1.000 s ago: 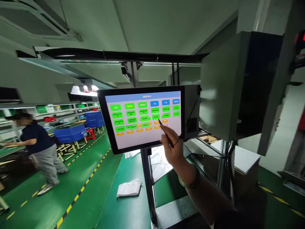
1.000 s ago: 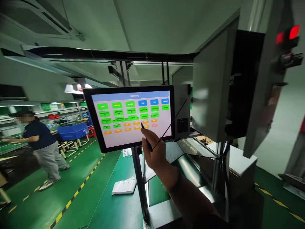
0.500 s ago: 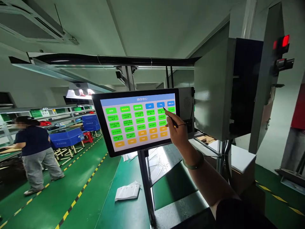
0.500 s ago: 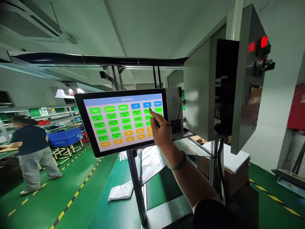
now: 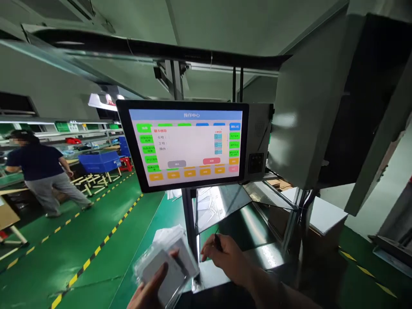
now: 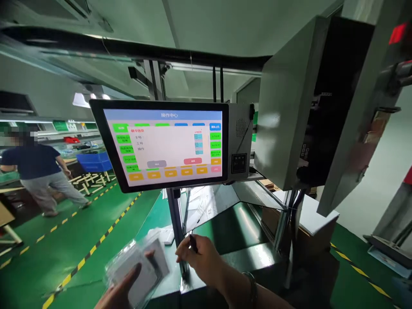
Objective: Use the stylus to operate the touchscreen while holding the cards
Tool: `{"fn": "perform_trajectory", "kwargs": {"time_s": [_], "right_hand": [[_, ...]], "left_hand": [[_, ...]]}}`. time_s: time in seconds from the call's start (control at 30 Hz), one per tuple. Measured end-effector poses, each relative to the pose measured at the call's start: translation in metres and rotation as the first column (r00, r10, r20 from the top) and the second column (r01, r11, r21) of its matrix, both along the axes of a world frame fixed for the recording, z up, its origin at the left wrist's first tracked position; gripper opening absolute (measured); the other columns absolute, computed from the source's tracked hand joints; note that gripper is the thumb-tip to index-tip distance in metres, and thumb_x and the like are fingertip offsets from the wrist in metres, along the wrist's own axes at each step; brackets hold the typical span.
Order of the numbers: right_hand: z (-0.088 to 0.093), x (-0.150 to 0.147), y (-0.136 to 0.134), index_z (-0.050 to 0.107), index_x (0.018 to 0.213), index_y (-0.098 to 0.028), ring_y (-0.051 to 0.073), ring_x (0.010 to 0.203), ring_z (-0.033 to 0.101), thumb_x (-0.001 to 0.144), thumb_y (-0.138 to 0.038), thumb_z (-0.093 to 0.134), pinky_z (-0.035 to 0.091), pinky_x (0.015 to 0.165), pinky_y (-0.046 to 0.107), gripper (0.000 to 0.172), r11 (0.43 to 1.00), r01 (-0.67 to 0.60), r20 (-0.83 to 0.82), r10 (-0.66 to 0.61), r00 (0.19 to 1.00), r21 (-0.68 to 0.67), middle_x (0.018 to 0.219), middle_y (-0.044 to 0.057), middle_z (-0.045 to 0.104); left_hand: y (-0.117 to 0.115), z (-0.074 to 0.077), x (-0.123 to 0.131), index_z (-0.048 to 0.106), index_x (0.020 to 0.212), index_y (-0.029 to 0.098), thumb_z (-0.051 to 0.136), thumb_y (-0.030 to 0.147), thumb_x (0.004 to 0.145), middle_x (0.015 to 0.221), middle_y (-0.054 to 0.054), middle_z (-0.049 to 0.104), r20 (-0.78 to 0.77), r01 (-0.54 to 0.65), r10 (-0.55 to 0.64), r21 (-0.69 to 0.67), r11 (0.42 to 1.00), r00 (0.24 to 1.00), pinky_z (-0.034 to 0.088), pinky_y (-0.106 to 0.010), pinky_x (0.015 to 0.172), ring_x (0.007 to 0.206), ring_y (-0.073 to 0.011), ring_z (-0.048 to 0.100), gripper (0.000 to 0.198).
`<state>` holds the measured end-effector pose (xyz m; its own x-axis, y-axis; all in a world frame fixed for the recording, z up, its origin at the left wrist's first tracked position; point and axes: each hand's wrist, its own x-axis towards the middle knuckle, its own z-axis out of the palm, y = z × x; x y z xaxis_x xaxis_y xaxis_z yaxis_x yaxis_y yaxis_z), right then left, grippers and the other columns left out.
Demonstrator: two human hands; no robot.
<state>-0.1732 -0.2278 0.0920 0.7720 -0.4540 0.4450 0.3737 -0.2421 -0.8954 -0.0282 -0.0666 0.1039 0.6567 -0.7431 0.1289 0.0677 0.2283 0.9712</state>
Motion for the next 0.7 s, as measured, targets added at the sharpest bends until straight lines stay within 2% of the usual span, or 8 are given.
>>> {"fn": "perform_trajectory", "kwargs": {"time_s": [0.07,0.13,0.3,0.4,0.47,0.57,0.63,0.7], "right_hand": [[-0.002,-0.015,-0.002,0.069,0.086,-0.027,0.018,0.061,0.063,0.085,-0.049,0.073,0.050,0.048,0.029,0.023,0.997,0.065,-0.006,-0.065,0.998,-0.036,0.073,0.003,0.067],[-0.001,-0.029,-0.008,0.068,0.084,-0.024,0.020,0.067,0.066,0.080,-0.049,0.077,0.056,0.057,0.031,0.027,0.992,0.116,-0.023,-0.117,0.993,-0.043,0.073,0.003,0.068],[-0.007,-0.059,-0.030,0.064,0.082,-0.018,0.018,0.070,0.068,0.082,-0.039,0.074,0.057,0.070,0.031,0.023,0.983,0.160,-0.059,-0.155,0.986,0.086,0.072,0.001,0.070],[-0.013,-0.071,-0.042,0.066,0.082,-0.017,0.017,0.069,0.067,0.081,-0.038,0.073,0.055,0.069,0.030,0.023,0.965,0.231,-0.063,-0.224,0.972,0.124,0.072,0.002,0.069],[-0.014,-0.076,-0.048,0.066,0.083,-0.016,0.017,0.068,0.065,0.081,-0.041,0.073,0.054,0.069,0.030,0.025,0.957,0.252,-0.075,-0.243,0.967,0.142,0.072,0.003,0.068],[-0.017,-0.080,-0.051,0.065,0.081,-0.016,0.018,0.067,0.063,0.079,-0.048,0.074,0.053,0.068,0.030,0.033,0.950,0.276,-0.102,-0.263,0.959,0.146,0.070,0.003,0.067],[-0.024,-0.081,-0.050,0.066,0.078,-0.016,0.019,0.068,0.063,0.078,-0.054,0.074,0.052,0.068,0.030,0.038,0.945,0.305,-0.125,-0.291,0.948,0.114,0.070,0.004,0.067],[-0.035,-0.080,-0.052,0.069,0.078,-0.017,0.021,0.070,0.064,0.077,-0.060,0.073,0.052,0.068,0.029,0.044,0.933,0.349,-0.146,-0.334,0.931,0.092,0.071,0.005,0.068]], "left_hand": [[-0.016,-0.007,-0.012,0.074,0.107,0.022,0.083,0.056,0.070,0.106,-0.011,0.074,-0.087,-0.010,0.010,0.003,1.000,0.996,0.058,-0.049,0.092,0.107,-0.0359,0.066,0.051],[-0.034,-0.011,-0.028,0.078,0.099,0.019,0.089,0.054,0.060,0.101,-0.011,0.075,-0.203,0.015,-0.019,-0.020,1.000,0.979,0.060,-0.045,0.090,0.104,-0.0385,0.067,0.054],[-0.062,-0.012,-0.060,0.074,0.111,0.016,0.086,0.045,0.068,0.109,-0.011,0.075,-0.381,0.084,-0.126,-0.126,0.989,0.916,0.061,-0.032,0.086,0.102,-0.0310,0.070,0.053],[-0.065,-0.013,-0.067,0.071,0.119,0.016,0.082,0.042,0.074,0.123,-0.013,0.070,-0.431,0.114,-0.188,-0.191,0.975,0.883,0.060,-0.032,0.091,0.111,-0.0311,0.067,0.053],[-0.063,-0.017,-0.065,0.070,0.119,0.015,0.083,0.040,0.074,0.128,-0.014,0.067,-0.454,0.089,-0.173,-0.200,0.976,0.874,0.060,-0.035,0.092,0.114,-0.0328,0.066,0.053],[-0.054,-0.035,-0.061,0.069,0.114,0.012,0.090,0.036,0.066,0.117,-0.017,0.072,-0.525,0.027,-0.078,-0.104,0.994,0.848,0.060,-0.038,0.088,0.103,-0.0343,0.070,0.058],[-0.043,-0.057,-0.057,0.068,0.114,0.011,0.094,0.035,0.061,0.110,-0.019,0.073,-0.590,0.025,-0.040,-0.034,0.999,0.806,0.061,-0.040,0.083,0.096,-0.0357,0.072,0.064],[-0.029,-0.087,-0.051,0.068,0.110,0.009,0.095,0.038,0.059,0.104,-0.020,0.074,-0.634,0.014,-0.024,-0.020,1.000,0.773,0.060,-0.040,0.078,0.090,-0.0363,0.073,0.065]]}}
